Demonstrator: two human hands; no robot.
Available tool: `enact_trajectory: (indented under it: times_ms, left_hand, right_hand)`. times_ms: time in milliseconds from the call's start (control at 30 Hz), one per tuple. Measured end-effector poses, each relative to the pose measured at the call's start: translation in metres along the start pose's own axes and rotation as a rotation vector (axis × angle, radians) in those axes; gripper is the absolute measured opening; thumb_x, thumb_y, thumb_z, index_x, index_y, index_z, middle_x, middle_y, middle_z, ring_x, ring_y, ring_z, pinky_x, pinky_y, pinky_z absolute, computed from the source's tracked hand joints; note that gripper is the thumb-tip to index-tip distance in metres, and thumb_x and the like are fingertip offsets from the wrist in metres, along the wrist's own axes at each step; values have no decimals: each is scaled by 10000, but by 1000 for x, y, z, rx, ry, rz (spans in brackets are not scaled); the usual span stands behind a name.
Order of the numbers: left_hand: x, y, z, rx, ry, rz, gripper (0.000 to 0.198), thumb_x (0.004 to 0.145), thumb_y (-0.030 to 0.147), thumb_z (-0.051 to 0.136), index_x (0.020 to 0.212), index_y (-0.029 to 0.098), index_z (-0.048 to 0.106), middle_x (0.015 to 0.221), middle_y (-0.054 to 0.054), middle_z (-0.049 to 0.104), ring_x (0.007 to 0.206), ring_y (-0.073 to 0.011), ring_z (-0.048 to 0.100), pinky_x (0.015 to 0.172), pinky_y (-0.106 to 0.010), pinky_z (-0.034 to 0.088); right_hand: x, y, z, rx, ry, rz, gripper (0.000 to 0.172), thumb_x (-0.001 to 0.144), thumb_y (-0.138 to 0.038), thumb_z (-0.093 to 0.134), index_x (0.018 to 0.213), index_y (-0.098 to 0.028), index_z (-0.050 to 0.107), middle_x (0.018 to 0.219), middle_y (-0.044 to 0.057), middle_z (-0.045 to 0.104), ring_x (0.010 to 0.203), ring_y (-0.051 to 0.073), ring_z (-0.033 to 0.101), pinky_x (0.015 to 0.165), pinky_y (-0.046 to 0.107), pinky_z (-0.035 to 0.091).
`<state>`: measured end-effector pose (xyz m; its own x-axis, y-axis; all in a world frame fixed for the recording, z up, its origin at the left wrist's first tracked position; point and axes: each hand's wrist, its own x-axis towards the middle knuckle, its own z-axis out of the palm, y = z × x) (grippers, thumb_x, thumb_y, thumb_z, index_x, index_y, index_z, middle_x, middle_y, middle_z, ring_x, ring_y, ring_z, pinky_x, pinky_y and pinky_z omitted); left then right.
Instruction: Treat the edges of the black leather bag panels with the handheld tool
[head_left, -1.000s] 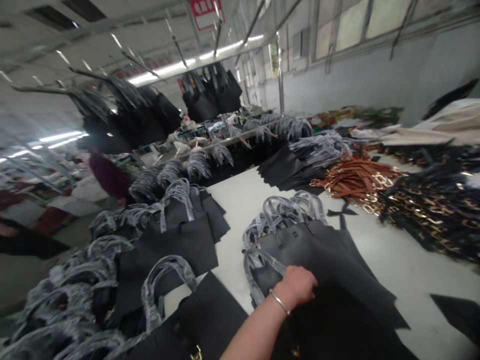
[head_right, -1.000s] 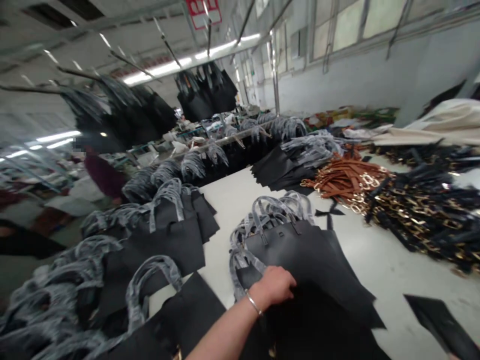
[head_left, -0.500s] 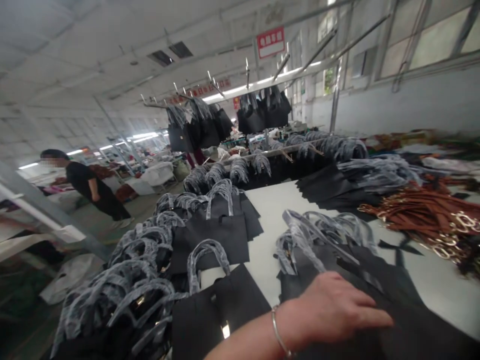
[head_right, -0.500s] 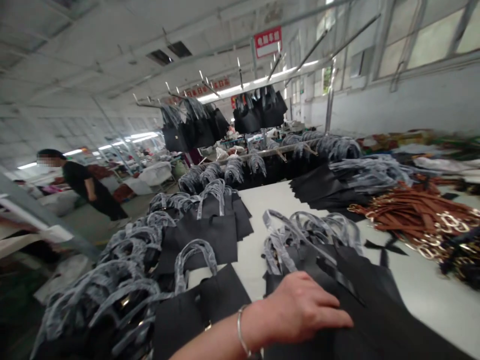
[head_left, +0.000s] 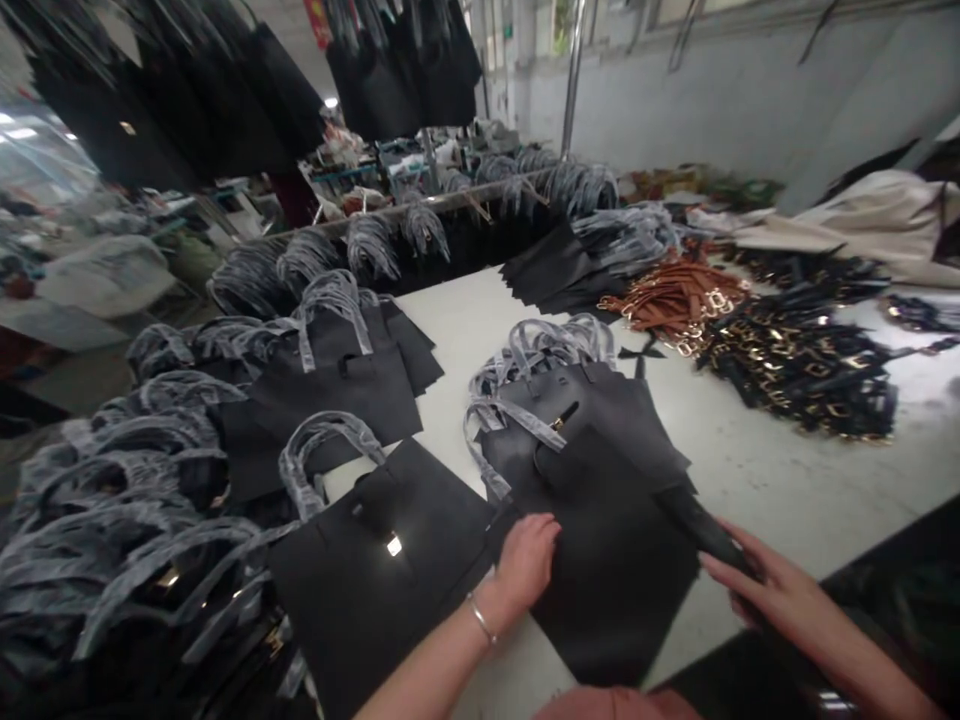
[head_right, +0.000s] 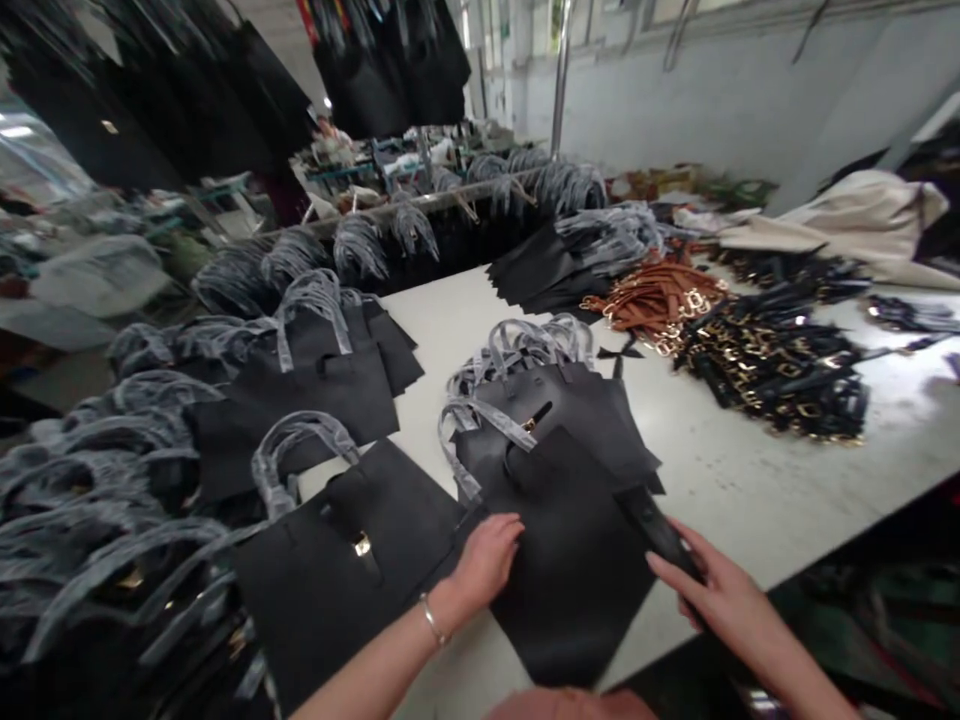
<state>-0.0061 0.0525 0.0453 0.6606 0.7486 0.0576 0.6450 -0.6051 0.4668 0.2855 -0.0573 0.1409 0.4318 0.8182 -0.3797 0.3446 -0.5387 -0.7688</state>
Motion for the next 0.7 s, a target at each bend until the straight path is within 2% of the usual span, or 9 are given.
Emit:
enact_trajectory:
  times_ms: [100,200,300,400,700]
  left_hand:
    - [-15,21,48,-16,60,12,388,872,207,567,1258,182,558,1415,-93,511,1314,-255,458,1129,-455,400]
    - [-21,24,70,35,114,65,407,928,248,504,1332,202,498,1503,-83,407,1426,-236,301,1181,-478,315]
    - [-22,19,74,67,144,112,388,956,237,444,1341,213,493,1518,-70,386,1443,-208,262,1193,-444,295]
    - [-21,15,72,77,157,127,388,950,238,450,1332,203,507,1522,-76,380,1439,-212,274,1197,-431,284]
    - [-21,17,72,65,152,120,402,946,257,449,1339,197,504,1531,-74,363,1440,-218,271,1200,-434,265]
  right_hand:
    - [18,-1,39,9,-195,-16,827,724,-609,620,1380,-152,413,665,-10,643,423,138,537,413,263,425]
    - [40,-1,67,-33,-262,-7,776,759,-564,616,1390,-157,421,725,3,663,427,131,557,419,260,452]
    - [61,-11,83,-65,-270,11,761,778,-528,619,1403,-137,428,628,-21,617,416,136,555,401,254,447]
    - [75,-24,90,-48,-275,9,727,809,-523,589,1409,-145,427,647,-26,605,413,123,540,387,248,440]
    - [84,-30,84,-70,-355,-3,753,790,-531,593,1417,-144,433,634,-37,586,399,122,530,378,248,424]
